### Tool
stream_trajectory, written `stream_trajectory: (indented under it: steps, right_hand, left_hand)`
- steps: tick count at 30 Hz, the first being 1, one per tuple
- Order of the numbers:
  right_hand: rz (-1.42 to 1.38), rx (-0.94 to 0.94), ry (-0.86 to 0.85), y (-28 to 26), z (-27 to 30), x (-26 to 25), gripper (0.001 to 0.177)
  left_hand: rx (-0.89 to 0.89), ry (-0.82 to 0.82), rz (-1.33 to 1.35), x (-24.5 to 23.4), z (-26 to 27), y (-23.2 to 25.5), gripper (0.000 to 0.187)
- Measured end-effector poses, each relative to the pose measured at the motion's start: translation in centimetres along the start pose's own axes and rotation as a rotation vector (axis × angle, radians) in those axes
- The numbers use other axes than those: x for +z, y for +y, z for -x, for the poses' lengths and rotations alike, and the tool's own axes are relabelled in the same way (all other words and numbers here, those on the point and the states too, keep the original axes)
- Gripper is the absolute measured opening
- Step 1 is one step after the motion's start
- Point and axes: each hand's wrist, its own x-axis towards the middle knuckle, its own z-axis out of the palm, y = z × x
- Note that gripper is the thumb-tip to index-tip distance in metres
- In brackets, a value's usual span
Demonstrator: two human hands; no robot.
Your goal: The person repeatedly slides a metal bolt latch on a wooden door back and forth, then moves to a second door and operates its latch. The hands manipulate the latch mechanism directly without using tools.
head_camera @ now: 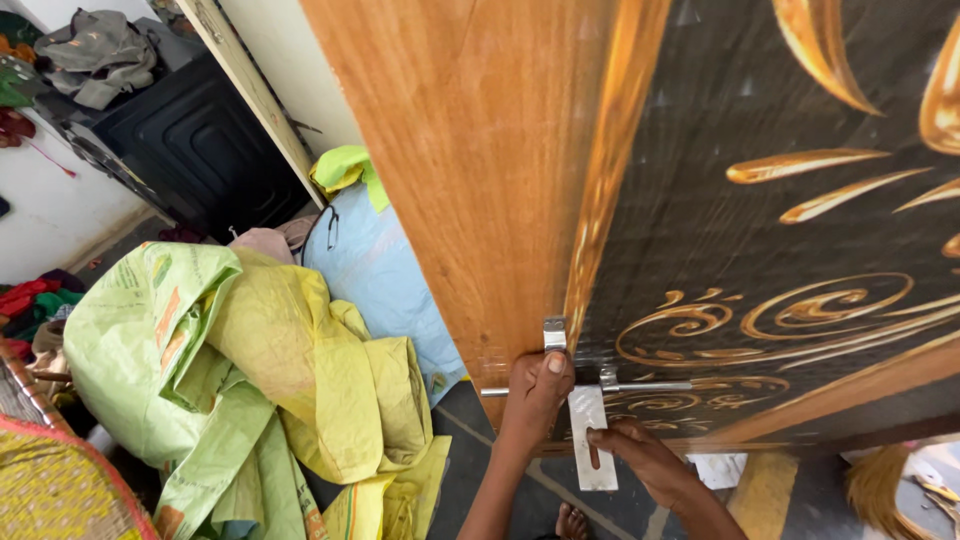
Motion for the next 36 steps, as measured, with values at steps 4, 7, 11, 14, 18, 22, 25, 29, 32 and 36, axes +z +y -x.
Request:
stream_trajectory:
  steps: [4,7,11,14,18,22,25,29,32,36]
  right_hand:
    - [0.082,0.097,0.09,0.9,0.4,1.1,0.057]
    - [0.045,0.087,0.047,1.4,1.3,1.4,0.049]
    - [0.102,0.162,0.017,2.6,1.2,1.0,0.055]
    - [0.227,0.095,-0.084,3.4,0.9,0.5,0.059]
    - [0.306,0.109,-0.334,2.9,0.5,-0.4,0.046]
    - [0.233,0.201,-0.492,0.9,0.6,-1.0,0.034]
    - [0.427,0.005,-0.748,-0.7,0.2,-1.5,0.037]
    - [0.318,0.134,-0.817,-1.6,-0.2,0.0,0.029]
    - [0.376,-0.033,-0.924,-2.1,-0.5,0.0,0.035]
    - [0.445,-0.062,-0.93,-1.7,-0.3,0.4,0.037]
  left_hand:
    - [0.042,0.044,-0.035,0.7,1.6,0.4,0.058]
    - [0.053,0.057,-0.03,1.3,2.8,1.0,0.06]
    - [0.036,0.08,-0.101,0.9,4.2,1.1,0.061]
    - [0.041,0.087,-0.081,0.6,5.5,0.8,0.062]
    - [0.033,0.155,-0.058,1.2,7.1,0.0,0.063]
    - [0.08,0.245,-0.035,2.3,8.0,-0.6,0.063]
    - [0.147,0.391,-0.014,3.6,8.3,-1.3,0.06]
    - [0.185,0.504,-0.032,4.3,9.1,-0.5,0.06]
    - [0.2,0.557,-0.062,4.6,9.2,0.1,0.062]
    - [0.188,0.6,-0.091,4.9,10.2,0.6,0.063]
